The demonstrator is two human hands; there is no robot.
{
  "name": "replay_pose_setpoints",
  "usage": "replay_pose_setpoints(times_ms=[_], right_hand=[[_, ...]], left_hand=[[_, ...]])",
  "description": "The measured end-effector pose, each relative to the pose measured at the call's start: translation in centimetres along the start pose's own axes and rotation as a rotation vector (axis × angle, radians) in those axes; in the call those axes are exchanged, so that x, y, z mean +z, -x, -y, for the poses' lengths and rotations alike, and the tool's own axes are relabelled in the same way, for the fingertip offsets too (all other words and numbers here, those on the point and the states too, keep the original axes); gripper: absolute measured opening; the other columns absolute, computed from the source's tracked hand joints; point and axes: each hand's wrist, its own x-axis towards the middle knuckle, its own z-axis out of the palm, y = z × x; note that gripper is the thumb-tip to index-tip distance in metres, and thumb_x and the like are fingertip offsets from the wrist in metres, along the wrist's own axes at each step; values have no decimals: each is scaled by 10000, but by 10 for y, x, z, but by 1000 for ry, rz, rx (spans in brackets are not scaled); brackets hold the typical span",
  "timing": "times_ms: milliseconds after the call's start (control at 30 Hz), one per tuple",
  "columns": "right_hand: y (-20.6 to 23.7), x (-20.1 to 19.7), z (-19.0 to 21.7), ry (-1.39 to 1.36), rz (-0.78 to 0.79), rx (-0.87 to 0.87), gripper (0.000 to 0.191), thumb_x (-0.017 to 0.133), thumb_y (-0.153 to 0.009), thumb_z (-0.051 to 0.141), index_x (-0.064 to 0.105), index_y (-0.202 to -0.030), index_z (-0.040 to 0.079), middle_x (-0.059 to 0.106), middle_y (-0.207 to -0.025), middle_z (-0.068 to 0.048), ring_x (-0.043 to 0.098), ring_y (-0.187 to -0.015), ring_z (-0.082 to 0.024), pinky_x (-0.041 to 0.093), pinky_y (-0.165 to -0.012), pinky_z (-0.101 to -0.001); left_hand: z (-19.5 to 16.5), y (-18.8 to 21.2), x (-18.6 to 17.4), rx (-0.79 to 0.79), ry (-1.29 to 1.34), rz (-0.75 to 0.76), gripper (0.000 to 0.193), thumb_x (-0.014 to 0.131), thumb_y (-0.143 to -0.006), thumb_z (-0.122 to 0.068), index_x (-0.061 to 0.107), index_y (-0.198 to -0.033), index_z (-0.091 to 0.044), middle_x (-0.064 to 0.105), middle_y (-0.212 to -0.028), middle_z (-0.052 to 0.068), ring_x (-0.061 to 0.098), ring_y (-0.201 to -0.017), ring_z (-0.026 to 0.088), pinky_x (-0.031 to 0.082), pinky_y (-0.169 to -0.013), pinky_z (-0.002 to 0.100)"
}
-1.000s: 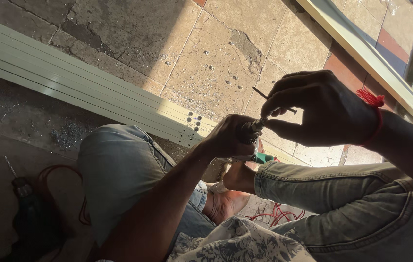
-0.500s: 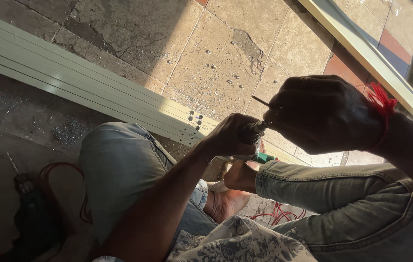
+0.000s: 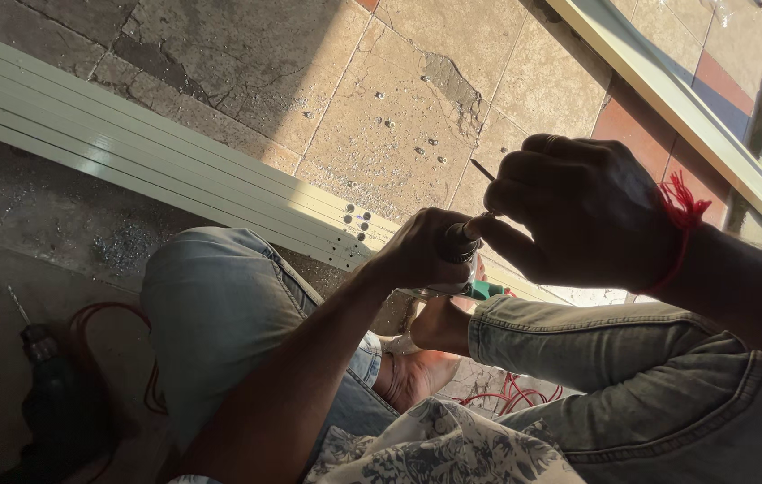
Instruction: The person sits on the floor and uses a power drill to create holes in a long, white metal profile. They repeatedly insert small metal pins into the drill chuck and drill them into the profile.
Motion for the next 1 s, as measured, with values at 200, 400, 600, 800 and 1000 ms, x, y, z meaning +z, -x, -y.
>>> replay_pose_setpoints(times_ms=[200, 400, 600, 800, 1000], right_hand=[[-15, -9, 10, -115, -59, 91, 234, 741, -892, 189, 617, -720, 92, 558, -653, -29, 591, -609, -179, 475, -523, -340], [-13, -4, 7, -23, -26, 130, 264, 734, -848, 194, 595, -657, 76, 543, -580, -60, 571, -535, -212, 469, -494, -379], [-10, 6, 0, -50, 41, 186, 261, 702, -871, 181, 593, -655, 84, 579, -581, -44, 607, -561, -196, 494, -507, -374], [-13, 5, -9, -35, -11, 98, 213, 709, -859, 175, 605, -700, 79, 598, -632, -67, 635, -616, -249, 502, -546, -397], [-4, 17, -21, -247, 48, 211, 237, 716, -866, 171, 587, -691, 76, 574, -616, -46, 619, -561, -242, 493, -532, -405]], left_hand=[[0, -2, 2, 24, -2, 18, 359, 798, -586, -263, 683, -847, -46, 675, -670, 43, 660, -596, 166, 540, -608, 348], [3, -4, 3, 75, -10, 32, 325, 785, -616, -239, 666, -849, -46, 664, -677, 56, 641, -594, 170, 532, -614, 354], [5, -5, 5, 27, -11, 3, 323, 807, -615, -247, 665, -822, -43, 685, -704, 65, 638, -616, 169, 536, -622, 356], [10, -7, 8, -4, 61, -76, 344, 820, -628, -240, 718, -899, -54, 727, -760, 49, 694, -688, 130, 571, -671, 332], [15, -7, 7, -30, 121, -58, 381, 825, -617, -253, 750, -939, -63, 755, -800, 50, 725, -732, 134, 583, -706, 326]])
